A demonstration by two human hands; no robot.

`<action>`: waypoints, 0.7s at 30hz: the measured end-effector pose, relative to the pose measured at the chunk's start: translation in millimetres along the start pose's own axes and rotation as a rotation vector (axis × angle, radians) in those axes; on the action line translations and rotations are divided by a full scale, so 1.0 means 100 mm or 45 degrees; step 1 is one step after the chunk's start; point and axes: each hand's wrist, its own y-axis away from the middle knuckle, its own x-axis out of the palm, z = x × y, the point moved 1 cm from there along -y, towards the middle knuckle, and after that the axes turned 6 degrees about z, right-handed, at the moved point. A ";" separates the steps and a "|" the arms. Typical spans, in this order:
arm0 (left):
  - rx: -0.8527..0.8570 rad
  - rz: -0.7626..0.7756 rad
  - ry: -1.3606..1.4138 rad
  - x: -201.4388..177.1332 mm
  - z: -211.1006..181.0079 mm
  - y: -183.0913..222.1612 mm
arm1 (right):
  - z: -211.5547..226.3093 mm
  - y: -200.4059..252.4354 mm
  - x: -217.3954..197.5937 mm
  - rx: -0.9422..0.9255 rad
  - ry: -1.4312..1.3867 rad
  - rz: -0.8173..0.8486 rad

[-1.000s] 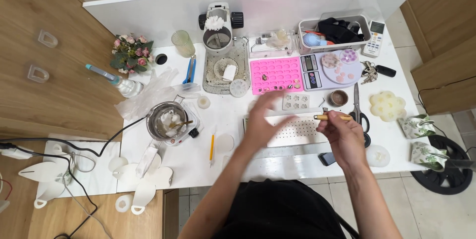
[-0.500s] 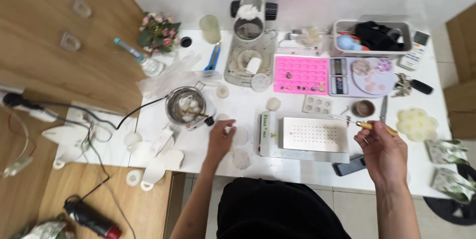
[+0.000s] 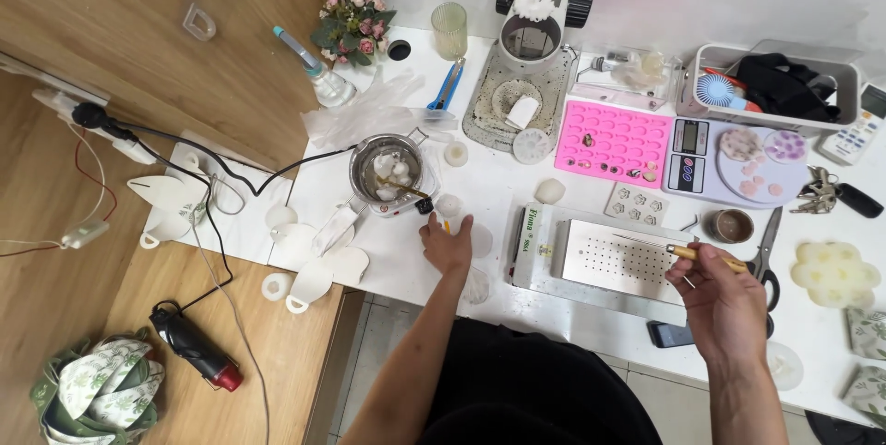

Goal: Creating decorative wax flowers using molds and finishing tools.

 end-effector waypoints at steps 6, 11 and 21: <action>-0.356 -0.049 0.056 0.13 -0.13 -0.13 | -0.09 0.07 -0.06 0.043 -0.025 -0.014; -0.270 -0.095 0.122 0.23 -0.05 -0.15 | -0.13 0.07 -0.17 0.071 -0.040 -0.052; 0.069 0.043 0.095 0.05 -0.31 0.13 | -0.22 -0.18 -0.12 0.133 -0.085 -0.013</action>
